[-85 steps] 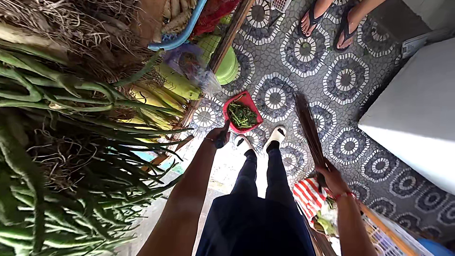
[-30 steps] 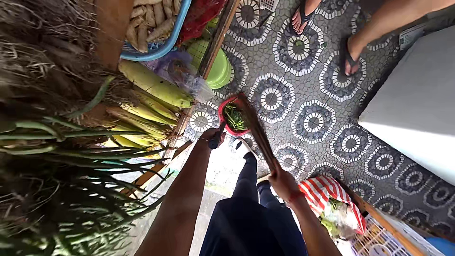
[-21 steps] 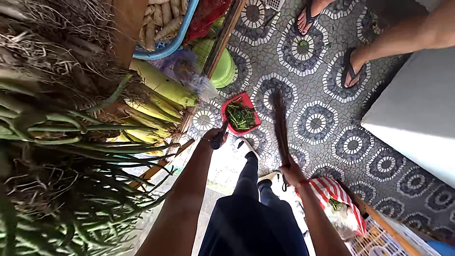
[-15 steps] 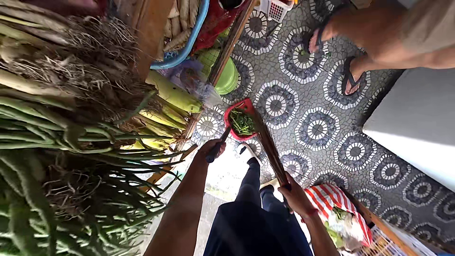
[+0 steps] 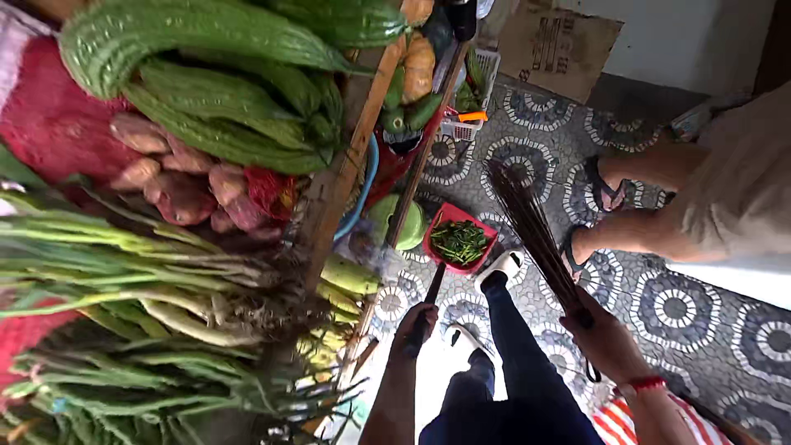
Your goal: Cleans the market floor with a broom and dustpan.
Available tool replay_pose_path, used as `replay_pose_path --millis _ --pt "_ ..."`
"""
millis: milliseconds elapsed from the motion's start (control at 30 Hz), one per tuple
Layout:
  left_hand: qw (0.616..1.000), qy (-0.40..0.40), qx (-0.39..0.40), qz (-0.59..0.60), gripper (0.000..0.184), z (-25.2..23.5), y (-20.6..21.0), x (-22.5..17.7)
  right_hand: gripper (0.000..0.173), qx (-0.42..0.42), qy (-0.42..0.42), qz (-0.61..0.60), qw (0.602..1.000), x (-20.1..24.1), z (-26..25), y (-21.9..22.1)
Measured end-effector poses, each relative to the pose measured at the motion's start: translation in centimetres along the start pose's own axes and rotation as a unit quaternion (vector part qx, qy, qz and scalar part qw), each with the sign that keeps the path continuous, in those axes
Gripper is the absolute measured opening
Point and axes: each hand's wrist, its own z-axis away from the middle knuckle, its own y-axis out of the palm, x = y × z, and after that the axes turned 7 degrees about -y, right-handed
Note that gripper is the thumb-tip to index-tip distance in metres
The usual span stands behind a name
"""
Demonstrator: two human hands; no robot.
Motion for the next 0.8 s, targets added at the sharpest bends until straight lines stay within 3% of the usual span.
replay_pose_path --millis 300,567,633,733,800 --pt "0.994 0.028 -0.071 -0.083 0.028 -7.5 13.8 -5.1 0.092 -0.01 0.039 -0.155 0.987 5.5 -14.7 -3.2" --pt "0.969 -0.082 -0.168 -0.163 0.017 -14.2 25.4 -5.5 0.079 -0.091 0.069 -0.316 0.942 6.4 -22.7 -8.6" --pt "0.961 -0.098 -0.151 -0.211 0.014 -15.7 27.8 -4.9 0.076 -0.108 0.072 -0.341 0.931 6.6 -23.6 -9.8" --pt "0.914 -0.166 -0.15 -0.339 0.02 -18.4 31.1 -5.3 0.069 -0.14 0.091 -0.396 0.903 7.6 -24.0 -11.4" --pt "0.835 -0.231 -0.185 -0.465 0.037 -19.8 33.3 -6.5 0.061 -0.154 0.116 -0.441 0.876 8.6 -23.5 -12.5"
